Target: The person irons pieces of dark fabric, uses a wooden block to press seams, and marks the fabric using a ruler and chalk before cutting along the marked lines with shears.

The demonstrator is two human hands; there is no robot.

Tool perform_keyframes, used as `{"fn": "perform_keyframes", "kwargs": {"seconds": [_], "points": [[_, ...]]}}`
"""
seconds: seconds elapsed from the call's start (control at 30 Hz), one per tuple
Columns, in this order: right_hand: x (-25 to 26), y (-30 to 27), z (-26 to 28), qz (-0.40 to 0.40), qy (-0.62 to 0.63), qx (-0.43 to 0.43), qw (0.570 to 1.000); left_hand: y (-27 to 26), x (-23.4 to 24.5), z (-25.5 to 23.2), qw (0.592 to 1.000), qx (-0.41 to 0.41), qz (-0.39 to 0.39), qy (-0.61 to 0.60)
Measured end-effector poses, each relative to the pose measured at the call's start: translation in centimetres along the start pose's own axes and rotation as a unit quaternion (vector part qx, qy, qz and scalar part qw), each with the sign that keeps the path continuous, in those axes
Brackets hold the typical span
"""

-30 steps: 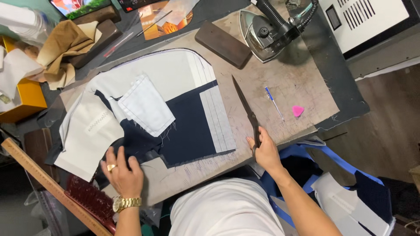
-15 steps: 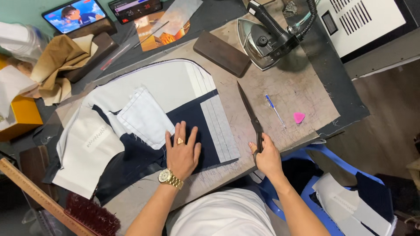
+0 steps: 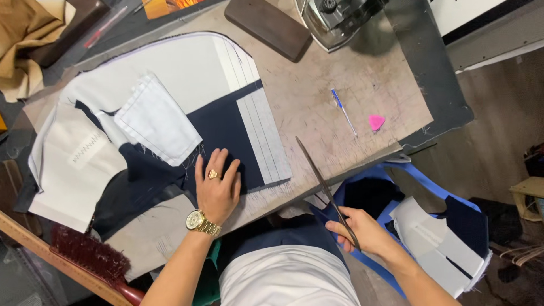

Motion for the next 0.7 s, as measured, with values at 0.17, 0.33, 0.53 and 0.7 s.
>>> {"fn": "perform_keyframes", "kwargs": {"seconds": [0.17,0.33,0.53,0.7], "points": [[-0.4,-3.6,-4.0,0.063,-0.021,-0.016,0.998,-0.9,0.0,-4.6,0.995,-0.028,-0.035,-0.090],[-1.2,-5.0,-7.8,0.157,-0.073,-0.020,0.985,-1.9,-0.5,-6.5,0.993,-0.032,-0.032,-0.112],[-4.8,-3.1,-4.8,0.265,0.096,0.006,0.960,-1.0,-2.6,-7.7,0.998,-0.019,0.057,-0.027],[-5.8,-3.3,-2.9,0.155,0.004,-0.020,0.988,0.5,-2.0,-9.1,0.994,-0.086,-0.052,0.041]]}}
Point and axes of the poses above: each hand's wrist, its own y-axis towards the middle knuckle, its own x-axis out of the back of the hand, z = x × y, the point moved 6 cm from there along y, towards the middle knuckle, and after that the axes turned 1 degree about x, right-handed, at the moved point
